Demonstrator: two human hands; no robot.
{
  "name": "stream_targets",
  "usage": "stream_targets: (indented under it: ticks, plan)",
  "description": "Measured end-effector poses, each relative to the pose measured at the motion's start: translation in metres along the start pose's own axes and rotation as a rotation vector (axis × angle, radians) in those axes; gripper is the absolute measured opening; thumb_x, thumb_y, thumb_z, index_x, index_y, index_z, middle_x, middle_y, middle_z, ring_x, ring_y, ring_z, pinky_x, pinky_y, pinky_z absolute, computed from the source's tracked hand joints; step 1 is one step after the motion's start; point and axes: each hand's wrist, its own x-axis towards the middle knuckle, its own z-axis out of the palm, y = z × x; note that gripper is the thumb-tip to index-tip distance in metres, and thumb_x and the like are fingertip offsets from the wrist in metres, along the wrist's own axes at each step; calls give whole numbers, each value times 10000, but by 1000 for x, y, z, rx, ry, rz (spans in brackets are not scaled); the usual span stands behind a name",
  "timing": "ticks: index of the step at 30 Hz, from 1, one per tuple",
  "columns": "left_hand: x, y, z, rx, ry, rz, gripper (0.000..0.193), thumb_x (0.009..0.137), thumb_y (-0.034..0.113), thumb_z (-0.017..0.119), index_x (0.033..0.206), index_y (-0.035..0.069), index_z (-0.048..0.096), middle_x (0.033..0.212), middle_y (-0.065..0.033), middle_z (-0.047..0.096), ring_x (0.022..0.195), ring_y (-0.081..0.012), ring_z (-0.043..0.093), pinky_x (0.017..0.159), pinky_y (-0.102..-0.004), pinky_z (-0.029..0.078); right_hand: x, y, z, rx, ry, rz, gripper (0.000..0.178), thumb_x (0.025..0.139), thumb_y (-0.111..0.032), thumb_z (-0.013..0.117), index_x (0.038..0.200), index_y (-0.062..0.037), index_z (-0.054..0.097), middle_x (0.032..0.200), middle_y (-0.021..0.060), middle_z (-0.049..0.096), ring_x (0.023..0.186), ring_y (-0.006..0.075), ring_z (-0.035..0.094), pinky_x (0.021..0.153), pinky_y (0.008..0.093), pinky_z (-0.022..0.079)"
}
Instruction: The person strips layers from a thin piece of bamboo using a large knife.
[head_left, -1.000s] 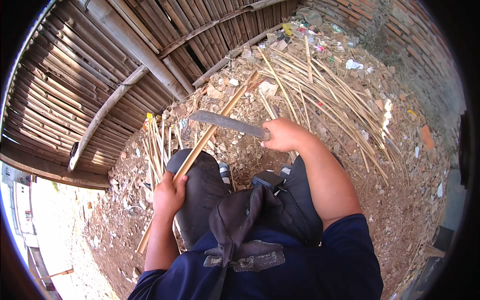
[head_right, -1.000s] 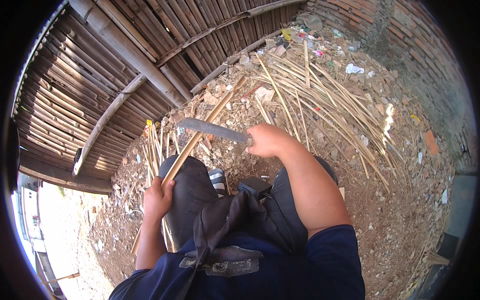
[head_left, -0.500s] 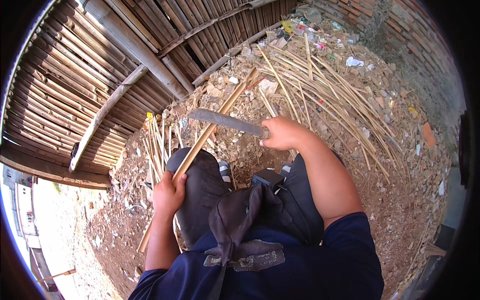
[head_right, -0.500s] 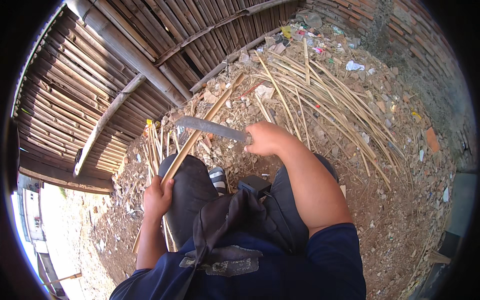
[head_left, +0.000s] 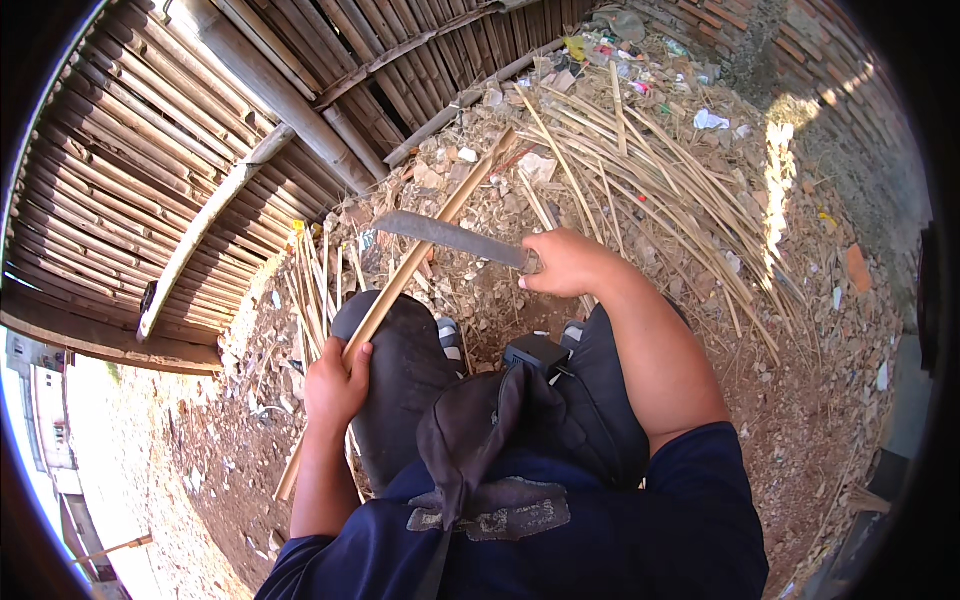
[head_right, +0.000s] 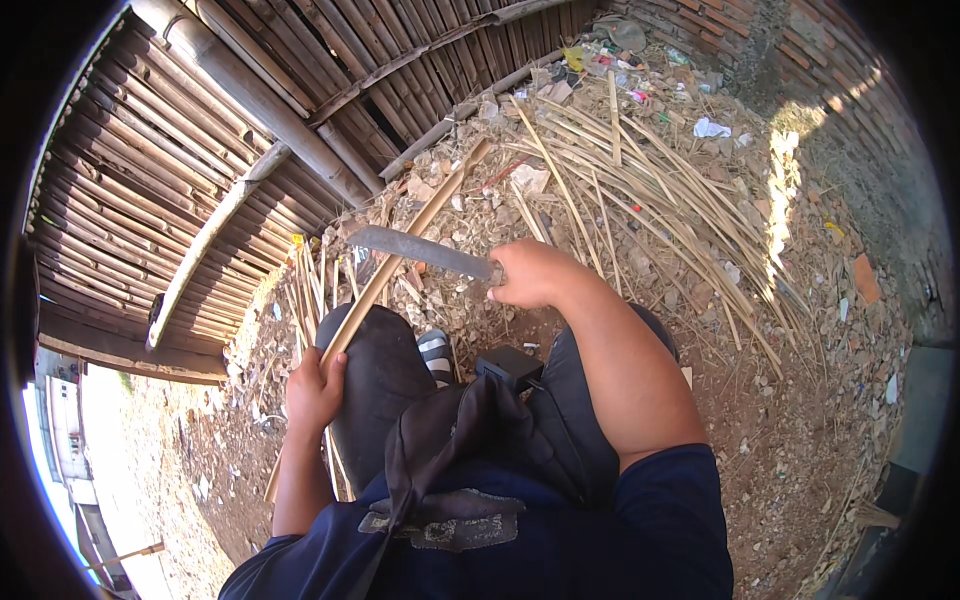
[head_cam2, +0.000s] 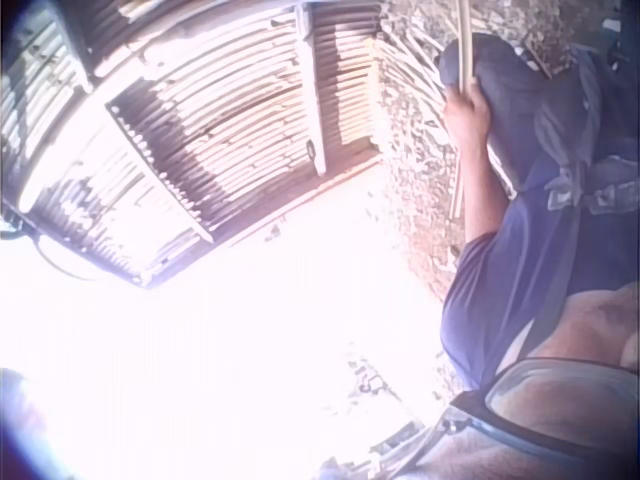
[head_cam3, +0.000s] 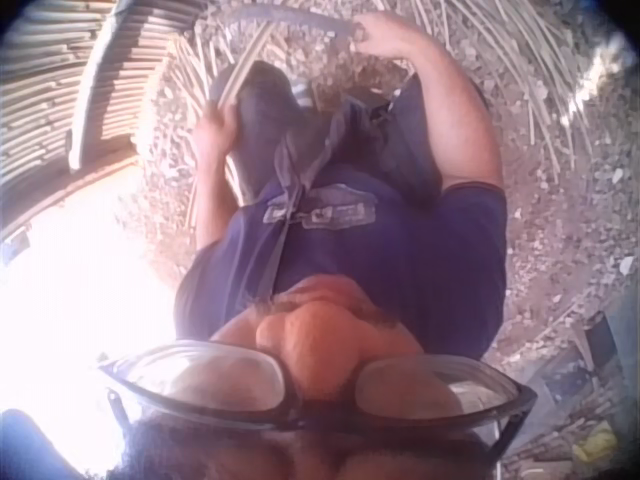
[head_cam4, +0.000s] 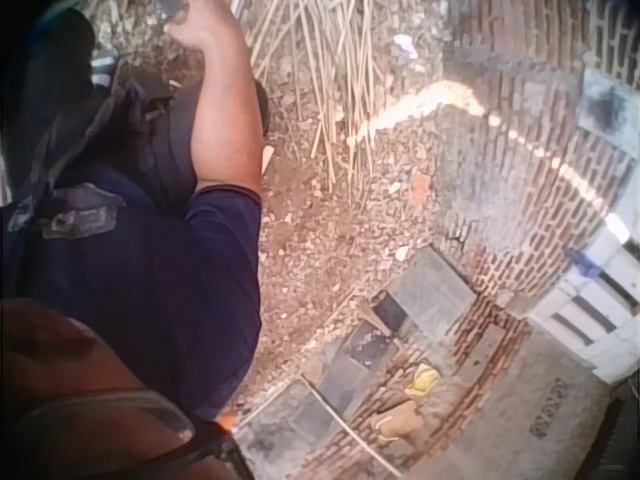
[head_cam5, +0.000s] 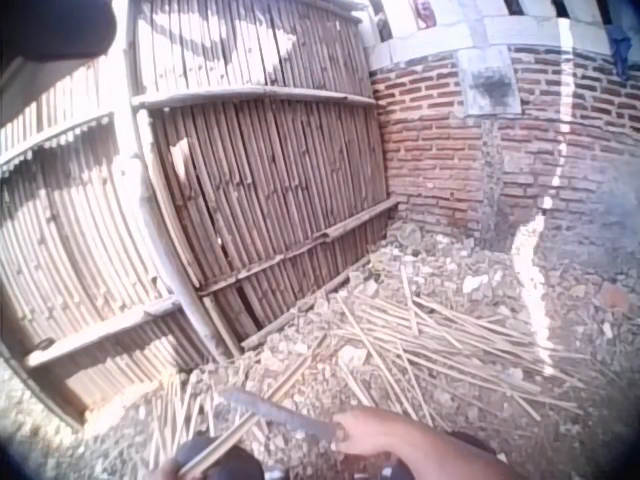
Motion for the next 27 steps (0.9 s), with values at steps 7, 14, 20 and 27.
stream_targets:
  ticks: [7, 14, 20, 27]
  plan:
    - [1, 1, 0, 2, 18, 11, 417, 979, 428, 678, 883, 36, 573, 670, -236, 649, 662, -470, 664, 610, -541, 509, 2, 4, 4, 7, 6, -18, 447, 850, -342, 787, 1123, -6, 677, 893, 209, 713, 891, 372, 706, 787, 469, 530]
    - [0, 3, -1, -16, 25, 3, 422, 976, 426, 681, 859, 38, 563, 649, -226, 638, 645, -463, 659, 600, -535, 505, 2, 2, 3, 16, -5, -21, 433, 865, -344, 779, 1112, -5, 669, 881, 205, 710, 876, 366, 705, 775, 466, 526]
    - [0, 2, 1, -19, 26, 4, 414, 976, 422, 680, 863, 39, 570, 644, -223, 635, 641, -458, 661, 594, -526, 504, 1, 2, 3, 26, -33, -31, 424, 869, -331, 777, 1109, -1, 660, 877, 202, 713, 873, 359, 708, 777, 463, 526]
    - [0, 0, 2, -36, 44, 6, 411, 976, 419, 683, 860, 39, 575, 639, -212, 629, 628, -444, 657, 585, -515, 500, 1, -4, -1, 42, -83, 31, 398, 854, -324, 778, 1115, -38, 688, 1020, 216, 726, 1008, 375, 703, 881, 464, 543]
